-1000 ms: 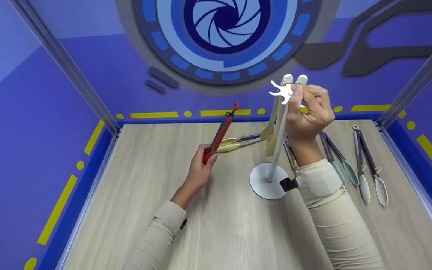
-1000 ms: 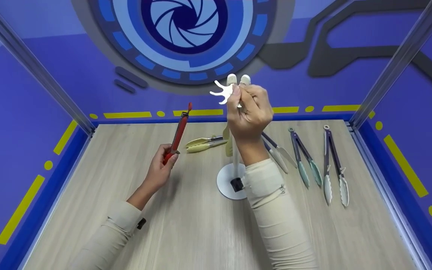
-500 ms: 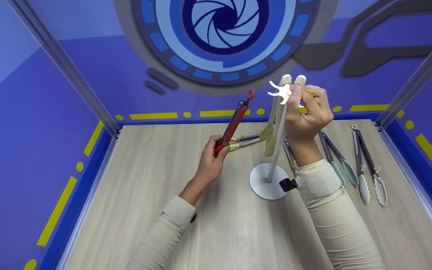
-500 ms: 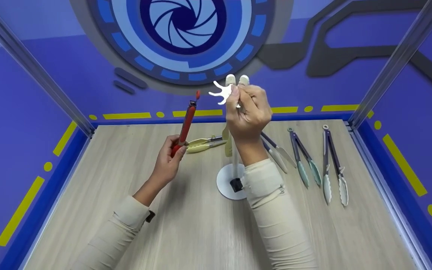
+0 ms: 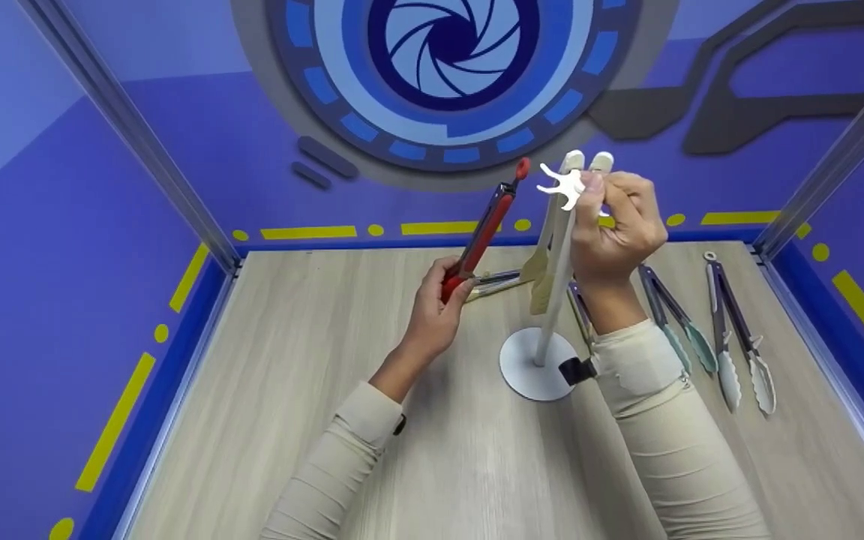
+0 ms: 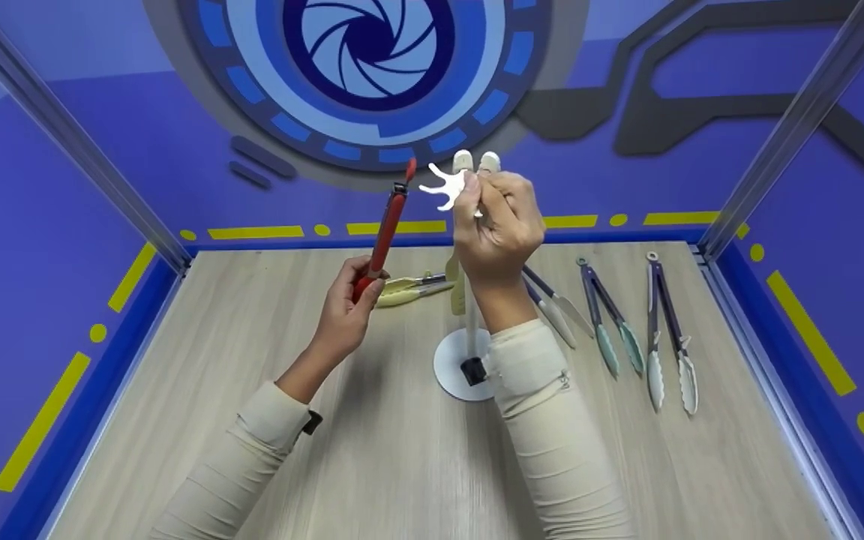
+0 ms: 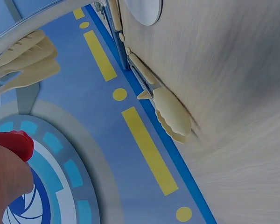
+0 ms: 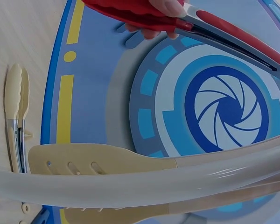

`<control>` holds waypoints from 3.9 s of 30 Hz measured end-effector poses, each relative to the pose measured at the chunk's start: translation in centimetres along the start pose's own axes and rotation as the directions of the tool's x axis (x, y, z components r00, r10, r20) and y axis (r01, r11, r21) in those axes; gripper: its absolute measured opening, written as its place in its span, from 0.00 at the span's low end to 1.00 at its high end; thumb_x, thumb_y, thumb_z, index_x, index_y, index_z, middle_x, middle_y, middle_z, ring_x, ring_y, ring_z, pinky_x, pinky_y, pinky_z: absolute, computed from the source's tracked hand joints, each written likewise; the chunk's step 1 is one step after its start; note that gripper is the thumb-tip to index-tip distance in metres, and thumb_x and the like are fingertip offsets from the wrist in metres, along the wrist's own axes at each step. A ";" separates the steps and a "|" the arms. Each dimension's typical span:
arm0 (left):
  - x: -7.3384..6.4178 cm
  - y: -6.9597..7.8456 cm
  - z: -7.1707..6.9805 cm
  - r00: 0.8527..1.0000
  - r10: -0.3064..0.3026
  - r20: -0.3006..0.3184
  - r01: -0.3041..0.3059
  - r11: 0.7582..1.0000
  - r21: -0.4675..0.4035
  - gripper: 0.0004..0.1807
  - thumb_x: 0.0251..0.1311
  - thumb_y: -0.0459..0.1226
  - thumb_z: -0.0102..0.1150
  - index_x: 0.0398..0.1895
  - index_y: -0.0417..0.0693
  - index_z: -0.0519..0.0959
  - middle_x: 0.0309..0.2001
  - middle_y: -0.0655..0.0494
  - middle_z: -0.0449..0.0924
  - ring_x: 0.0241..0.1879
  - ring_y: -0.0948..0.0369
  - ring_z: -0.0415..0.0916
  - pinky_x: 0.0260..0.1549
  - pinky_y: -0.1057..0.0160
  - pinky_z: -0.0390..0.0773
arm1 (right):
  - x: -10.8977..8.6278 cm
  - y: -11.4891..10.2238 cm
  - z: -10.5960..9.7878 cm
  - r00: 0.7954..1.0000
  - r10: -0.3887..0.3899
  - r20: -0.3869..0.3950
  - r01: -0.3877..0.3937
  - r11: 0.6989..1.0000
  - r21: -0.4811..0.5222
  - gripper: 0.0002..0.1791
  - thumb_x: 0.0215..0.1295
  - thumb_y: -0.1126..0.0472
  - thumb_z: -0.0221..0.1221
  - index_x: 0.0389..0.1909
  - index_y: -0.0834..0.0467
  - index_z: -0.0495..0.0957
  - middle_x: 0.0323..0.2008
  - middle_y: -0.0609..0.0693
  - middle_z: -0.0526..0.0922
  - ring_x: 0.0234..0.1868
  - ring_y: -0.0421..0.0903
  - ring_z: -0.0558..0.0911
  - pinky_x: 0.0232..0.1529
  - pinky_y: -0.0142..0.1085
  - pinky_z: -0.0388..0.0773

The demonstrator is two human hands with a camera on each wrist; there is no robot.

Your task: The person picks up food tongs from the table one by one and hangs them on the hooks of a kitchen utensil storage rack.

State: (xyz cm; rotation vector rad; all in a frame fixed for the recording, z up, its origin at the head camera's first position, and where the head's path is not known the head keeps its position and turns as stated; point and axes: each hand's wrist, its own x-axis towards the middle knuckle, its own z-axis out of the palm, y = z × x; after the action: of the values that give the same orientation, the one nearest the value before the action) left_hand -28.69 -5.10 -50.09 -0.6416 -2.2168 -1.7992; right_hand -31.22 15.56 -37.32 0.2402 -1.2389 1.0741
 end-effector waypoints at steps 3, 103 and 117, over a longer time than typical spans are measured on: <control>0.1 0.1 0.1 1.000 0.015 -0.002 -0.015 1.000 -0.001 0.17 0.79 0.37 0.57 0.65 0.44 0.73 0.50 0.44 0.77 0.50 0.58 0.72 0.47 0.64 0.73 | 0.0 0.1 0.0 1.000 0.000 -0.003 0.000 1.000 0.001 0.07 0.59 0.71 0.63 0.26 0.69 0.89 0.26 0.65 0.83 0.30 0.50 0.82 0.43 0.25 0.81; 1.3 1.2 -0.1 0.985 -0.084 0.152 0.067 0.991 0.118 0.20 0.77 0.43 0.60 0.68 0.52 0.79 0.41 0.51 0.78 0.38 0.60 0.72 0.36 0.65 0.70 | 0.0 0.2 -0.2 0.999 0.038 -0.004 -0.038 0.999 -0.027 0.09 0.60 0.68 0.63 0.28 0.69 0.90 0.26 0.68 0.81 0.34 0.40 0.82 0.44 0.24 0.81; 0.5 0.4 3.2 0.972 -0.105 0.211 0.111 0.994 -0.013 0.20 0.77 0.44 0.61 0.68 0.50 0.79 0.41 0.51 0.79 0.40 0.62 0.73 0.38 0.66 0.74 | -0.1 0.6 -0.1 0.999 0.045 0.000 -0.045 0.998 -0.037 0.10 0.61 0.66 0.63 0.28 0.67 0.91 0.26 0.68 0.82 0.35 0.42 0.83 0.44 0.27 0.81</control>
State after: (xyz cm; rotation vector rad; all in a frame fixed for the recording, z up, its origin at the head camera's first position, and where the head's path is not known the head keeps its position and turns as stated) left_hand -28.62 -1.85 -50.22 -0.7626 -2.4117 -1.8927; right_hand -31.58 15.92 -37.64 0.1852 -1.2687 1.0891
